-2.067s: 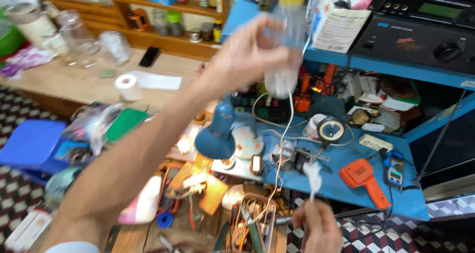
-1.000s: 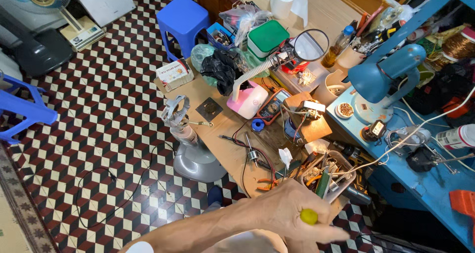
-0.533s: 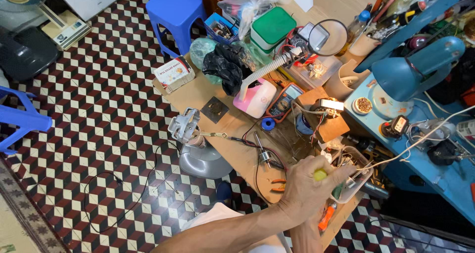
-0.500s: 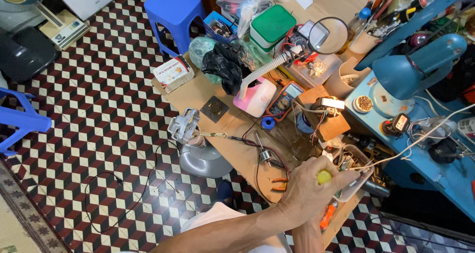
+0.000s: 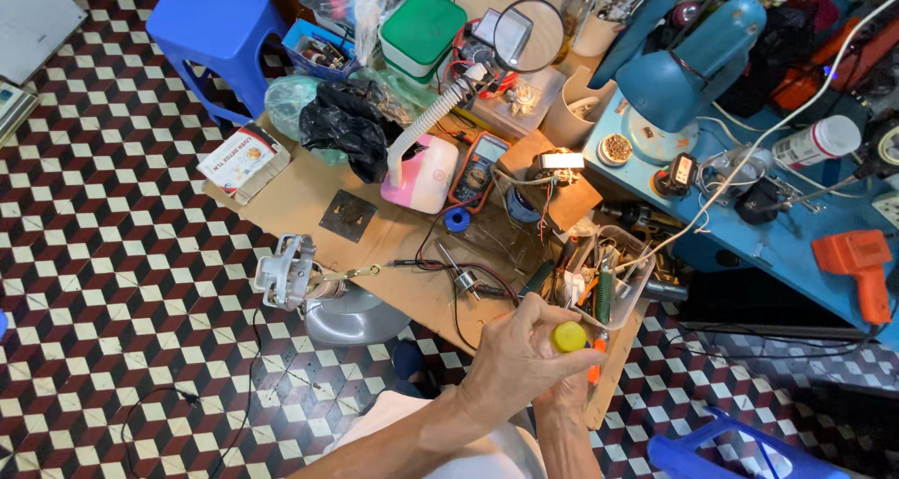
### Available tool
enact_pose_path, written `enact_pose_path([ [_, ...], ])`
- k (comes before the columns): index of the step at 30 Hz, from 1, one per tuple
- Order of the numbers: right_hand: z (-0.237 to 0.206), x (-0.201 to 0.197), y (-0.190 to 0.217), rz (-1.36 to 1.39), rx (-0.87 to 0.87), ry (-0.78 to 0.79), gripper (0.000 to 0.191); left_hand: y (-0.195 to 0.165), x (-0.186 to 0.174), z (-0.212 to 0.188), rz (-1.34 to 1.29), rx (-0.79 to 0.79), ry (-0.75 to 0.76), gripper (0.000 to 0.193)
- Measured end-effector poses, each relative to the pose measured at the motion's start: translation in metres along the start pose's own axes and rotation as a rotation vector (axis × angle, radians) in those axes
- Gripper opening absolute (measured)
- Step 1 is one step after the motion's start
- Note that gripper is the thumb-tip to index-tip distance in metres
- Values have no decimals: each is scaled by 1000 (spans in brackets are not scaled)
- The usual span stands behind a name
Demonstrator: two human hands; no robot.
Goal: The person works at a cluttered workbench, handling small electrical components and wires. They use pliers and a screwdriver to strip and adjust wires, then wipe a component with a tissue. The person also applies a liquid from a small bottle to a component and continues to manipulate the parts with their hands.
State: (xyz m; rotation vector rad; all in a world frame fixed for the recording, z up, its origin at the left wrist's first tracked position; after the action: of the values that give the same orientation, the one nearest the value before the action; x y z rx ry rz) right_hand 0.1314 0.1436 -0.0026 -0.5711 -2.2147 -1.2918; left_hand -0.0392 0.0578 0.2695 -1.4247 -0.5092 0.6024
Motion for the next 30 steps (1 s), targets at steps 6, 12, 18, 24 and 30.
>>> enact_pose_path([
  [6,-9,6,24,44,-20,21,60,-11,3,-13,-50,354,154,59],
  [12,-30,34,37,-22,103,-43,56,-1,21,-9,159,253,200,52],
  [18,-30,17,39,-136,74,74,45,3,18,-11,-92,251,327,48],
  [24,-25,1,0,130,141,151,58,-3,2,-18,324,605,275,21],
  [30,-39,12,16,-255,14,39,52,7,-14,-19,-125,281,370,31],
])
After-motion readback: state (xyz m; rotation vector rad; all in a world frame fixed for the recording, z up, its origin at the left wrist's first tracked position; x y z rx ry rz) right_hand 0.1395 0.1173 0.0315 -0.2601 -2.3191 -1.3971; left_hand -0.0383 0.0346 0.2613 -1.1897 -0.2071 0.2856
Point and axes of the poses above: each hand's wrist, its own z-axis towards the middle knuckle, its own x-axis out of the palm, y = z × x, the point moved 6 cm from there along z, towards the middle knuckle, and after that the axes turned 10 degrees about -y, right-handed, at the moved point
